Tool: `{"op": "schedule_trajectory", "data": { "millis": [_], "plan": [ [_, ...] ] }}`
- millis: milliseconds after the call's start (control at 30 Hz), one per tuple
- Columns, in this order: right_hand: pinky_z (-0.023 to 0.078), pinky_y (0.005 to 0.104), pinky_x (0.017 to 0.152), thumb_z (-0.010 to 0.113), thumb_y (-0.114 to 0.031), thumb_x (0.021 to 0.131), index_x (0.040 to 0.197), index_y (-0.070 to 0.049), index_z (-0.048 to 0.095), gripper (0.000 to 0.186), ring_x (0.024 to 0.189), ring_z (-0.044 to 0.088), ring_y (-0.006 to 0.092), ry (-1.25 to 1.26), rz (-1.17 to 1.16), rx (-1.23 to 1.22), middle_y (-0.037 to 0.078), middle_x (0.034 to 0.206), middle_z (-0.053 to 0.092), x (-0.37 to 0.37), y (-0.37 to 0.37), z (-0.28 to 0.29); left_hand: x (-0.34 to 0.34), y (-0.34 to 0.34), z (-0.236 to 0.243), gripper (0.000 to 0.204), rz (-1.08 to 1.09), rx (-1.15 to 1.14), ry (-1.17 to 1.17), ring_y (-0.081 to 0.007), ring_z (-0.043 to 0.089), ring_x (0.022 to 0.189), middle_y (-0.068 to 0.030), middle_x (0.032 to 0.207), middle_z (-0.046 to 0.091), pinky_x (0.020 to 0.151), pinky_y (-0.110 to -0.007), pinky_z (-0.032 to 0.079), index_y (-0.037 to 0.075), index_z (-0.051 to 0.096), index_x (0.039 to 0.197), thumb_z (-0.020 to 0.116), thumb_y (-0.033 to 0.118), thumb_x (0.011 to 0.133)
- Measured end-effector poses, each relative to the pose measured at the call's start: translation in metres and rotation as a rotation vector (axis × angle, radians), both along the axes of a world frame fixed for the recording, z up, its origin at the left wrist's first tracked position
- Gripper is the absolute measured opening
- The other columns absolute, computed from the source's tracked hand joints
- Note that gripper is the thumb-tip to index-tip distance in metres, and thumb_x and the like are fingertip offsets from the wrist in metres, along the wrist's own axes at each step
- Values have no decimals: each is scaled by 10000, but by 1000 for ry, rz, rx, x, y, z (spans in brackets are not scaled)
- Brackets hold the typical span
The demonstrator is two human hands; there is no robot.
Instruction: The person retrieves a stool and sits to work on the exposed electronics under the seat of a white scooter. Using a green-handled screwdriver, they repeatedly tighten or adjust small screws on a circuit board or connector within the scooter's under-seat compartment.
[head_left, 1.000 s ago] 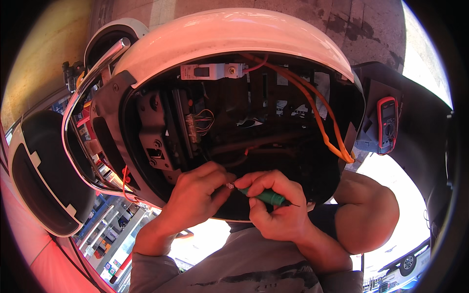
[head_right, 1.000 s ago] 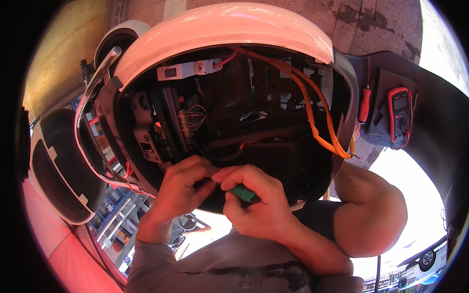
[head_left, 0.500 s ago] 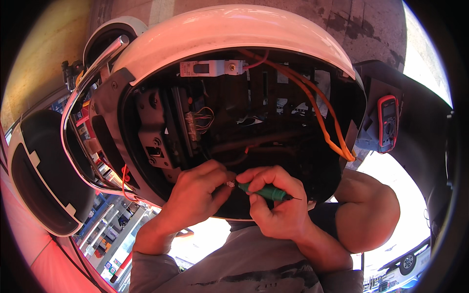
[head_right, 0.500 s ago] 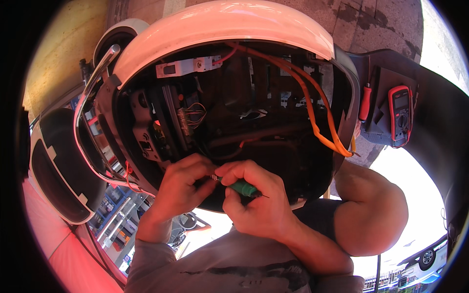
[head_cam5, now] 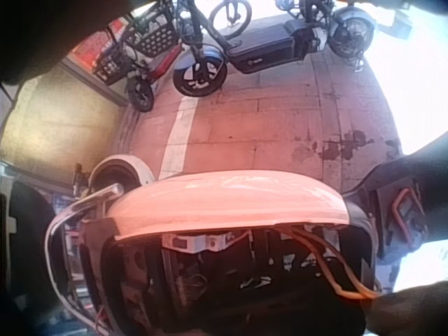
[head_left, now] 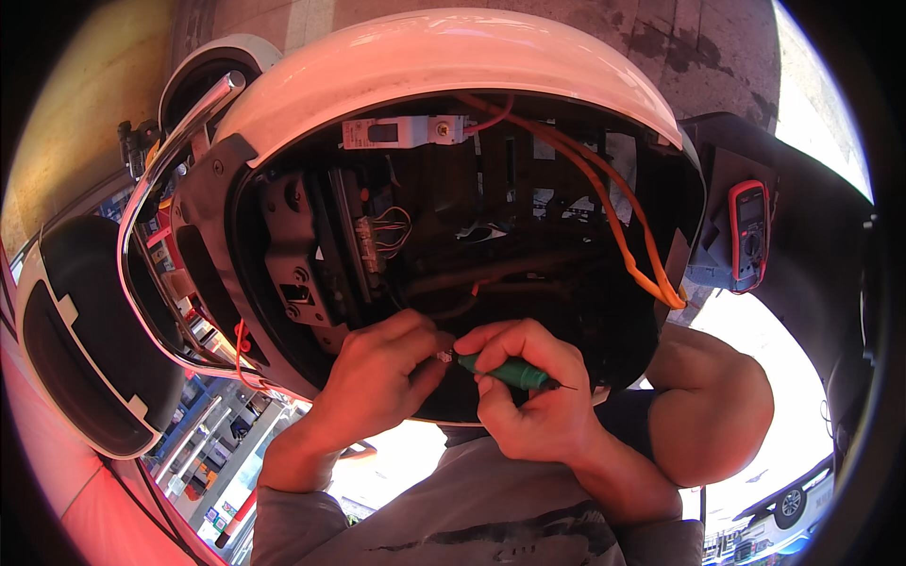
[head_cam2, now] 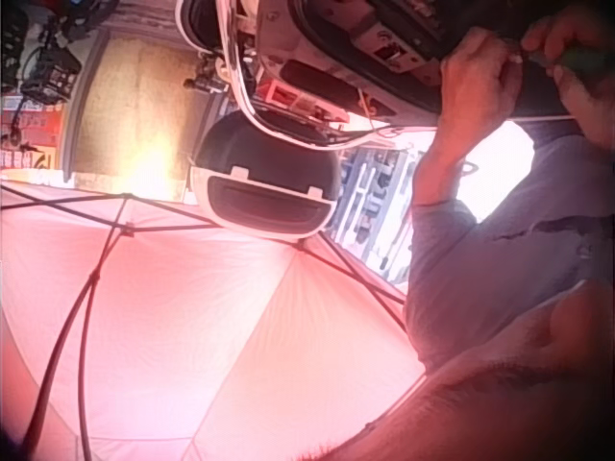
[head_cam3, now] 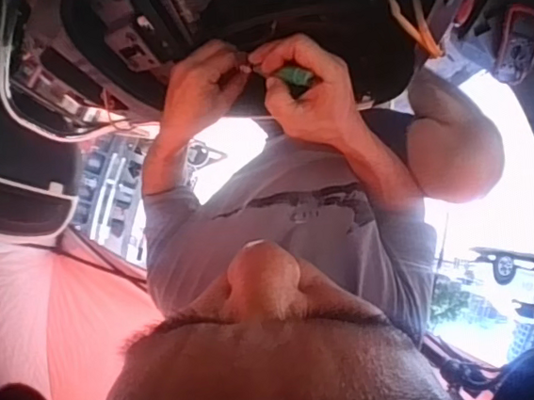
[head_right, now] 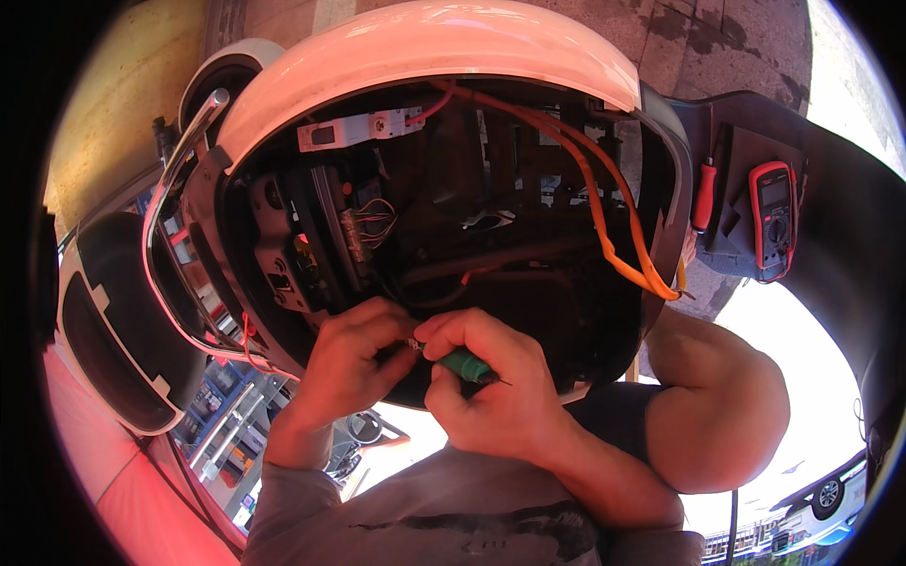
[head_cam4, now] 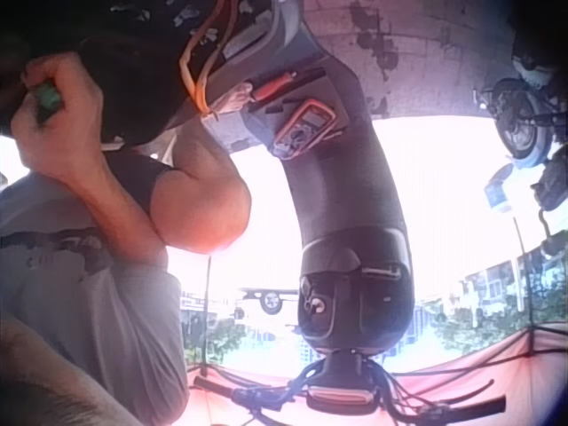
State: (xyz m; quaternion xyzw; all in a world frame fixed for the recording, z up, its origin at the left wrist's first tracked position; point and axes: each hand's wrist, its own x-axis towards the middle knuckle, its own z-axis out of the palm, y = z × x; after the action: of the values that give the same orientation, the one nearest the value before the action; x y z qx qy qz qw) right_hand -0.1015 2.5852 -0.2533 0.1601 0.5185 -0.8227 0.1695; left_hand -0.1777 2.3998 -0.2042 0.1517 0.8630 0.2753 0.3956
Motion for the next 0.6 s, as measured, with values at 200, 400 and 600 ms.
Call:
{"op": "schedule_trajectory", "data": {
  "millis": [200, 400, 600],
  "plan": [
    [528, 231, 725, 593, 120, 796, 947, 19, 579, 182, 811, 622, 68, 143, -9, 121, 167, 1120, 710, 0, -2, -1, 0, -1, 0, 258, -15, 5, 9, -295, 694, 765, -86, 933, 663, 623, -378, 554, 43, 746, 1001, 800, -31, 759],
    [531, 236, 747, 605, 116, 806, 954, 18, 579, 179, 841, 627, 77, -26, -58, -46, 173, 1117, 709, 0, -3, -3, -1, -1, 1, 266, -10, 9, 9, -290, 698, 770, -86, 933, 662, 628, -371, 558, 40, 749, 1008, 794, -39, 758],
    [558, 267, 734, 646, 103, 765, 954, 10, 604, 215, 843, 680, 151, 209, -37, 168, 194, 1076, 713, 1, -4, -1, 0, -3, -1, 268, 10, 28, 6, -279, 696, 758, -89, 929, 664, 617, -364, 555, 35, 753, 1019, 789, -43, 765]
  ]
}}
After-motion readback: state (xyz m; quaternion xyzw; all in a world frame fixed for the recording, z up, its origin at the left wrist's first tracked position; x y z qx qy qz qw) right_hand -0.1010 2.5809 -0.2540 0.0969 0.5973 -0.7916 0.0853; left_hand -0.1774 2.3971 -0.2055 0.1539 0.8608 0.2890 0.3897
